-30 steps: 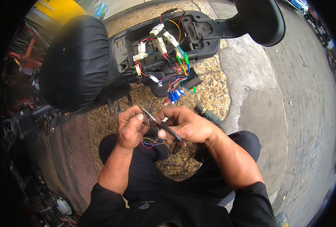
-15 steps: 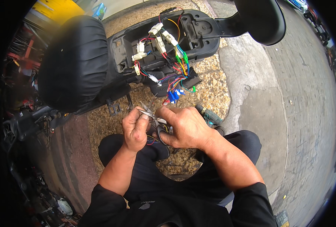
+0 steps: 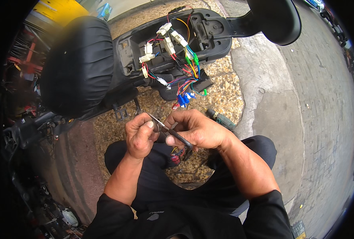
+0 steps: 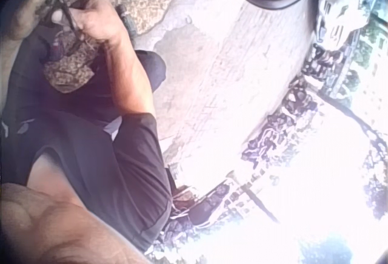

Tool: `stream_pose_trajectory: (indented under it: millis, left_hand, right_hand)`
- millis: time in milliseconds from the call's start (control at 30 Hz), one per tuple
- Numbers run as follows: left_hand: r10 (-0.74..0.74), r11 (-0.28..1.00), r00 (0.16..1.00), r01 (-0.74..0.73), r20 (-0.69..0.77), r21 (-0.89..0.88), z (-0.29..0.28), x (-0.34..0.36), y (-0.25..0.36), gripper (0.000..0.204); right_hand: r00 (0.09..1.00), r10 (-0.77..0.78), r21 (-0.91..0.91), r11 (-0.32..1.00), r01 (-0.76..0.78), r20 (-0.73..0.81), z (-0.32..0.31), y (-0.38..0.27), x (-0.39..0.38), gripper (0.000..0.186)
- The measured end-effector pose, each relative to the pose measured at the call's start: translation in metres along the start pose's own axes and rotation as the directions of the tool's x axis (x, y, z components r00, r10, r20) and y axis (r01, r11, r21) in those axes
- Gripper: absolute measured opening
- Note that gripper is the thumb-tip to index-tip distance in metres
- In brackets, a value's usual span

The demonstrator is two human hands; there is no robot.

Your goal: The person repairs the wiring under the seat of a scooter. They use pliers to strip and cut wires, then connect multiple wire harnesses together. The person briefly tests the scooter's handlebar controls before continuing to connect additional wires.

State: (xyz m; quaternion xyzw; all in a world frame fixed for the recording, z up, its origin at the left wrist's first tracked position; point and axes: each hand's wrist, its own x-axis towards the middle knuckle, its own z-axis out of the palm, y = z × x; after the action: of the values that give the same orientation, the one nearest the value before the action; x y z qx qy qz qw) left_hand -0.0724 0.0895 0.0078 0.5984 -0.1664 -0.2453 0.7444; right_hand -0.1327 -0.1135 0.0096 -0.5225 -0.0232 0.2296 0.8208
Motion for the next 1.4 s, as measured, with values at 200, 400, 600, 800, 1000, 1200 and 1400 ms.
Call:
stream_pose_trajectory:
  millis: [200,400,600,800,1000,1200,1400]
  left_hand:
    - [0.028,0.998,0.999,-0.026,0.027,-0.063,-0.001,0.000,-0.004,0.019]
    - [0.059,0.997,0.996,-0.056,-0.066,0.051,0.004,-0.001,-0.009,0.020]
    - [0.059,0.989,0.998,-0.054,-0.027,0.140,0.001,0.002,-0.013,0.019]
    - [0.077,0.980,0.997,-0.071,-0.026,0.187,0.002,0.002,-0.016,0.019]
    - [0.097,0.982,0.995,-0.096,0.001,0.163,-0.001,0.003,-0.015,0.018]
    - [0.156,0.960,0.986,-0.138,-0.054,0.244,-0.001,0.003,-0.017,0.013]
    - [0.157,0.950,0.987,-0.146,-0.020,0.275,-0.004,0.004,-0.014,0.013]
  right_hand:
    - [0.999,0.052,0.057,0.997,-0.053,0.004,0.002,-0.005,-0.005,0.036]
    - [0.924,-0.379,-0.684,0.688,0.240,-0.057,0.008,0.004,0.001,0.042]
    - [0.866,-0.500,-0.961,0.236,0.145,0.008,0.008,0.002,-0.001,0.049]
    - [0.873,-0.488,-0.982,0.148,0.114,0.027,0.007,0.003,0.000,0.050]
    - [0.848,-0.530,-0.989,0.113,0.096,0.022,0.008,0.013,0.003,0.050]
    - [0.879,-0.473,-0.788,0.564,0.247,-0.063,0.009,0.012,0.004,0.043]
    - [0.991,0.107,0.030,0.994,-0.105,-0.074,0.003,-0.005,-0.002,0.032]
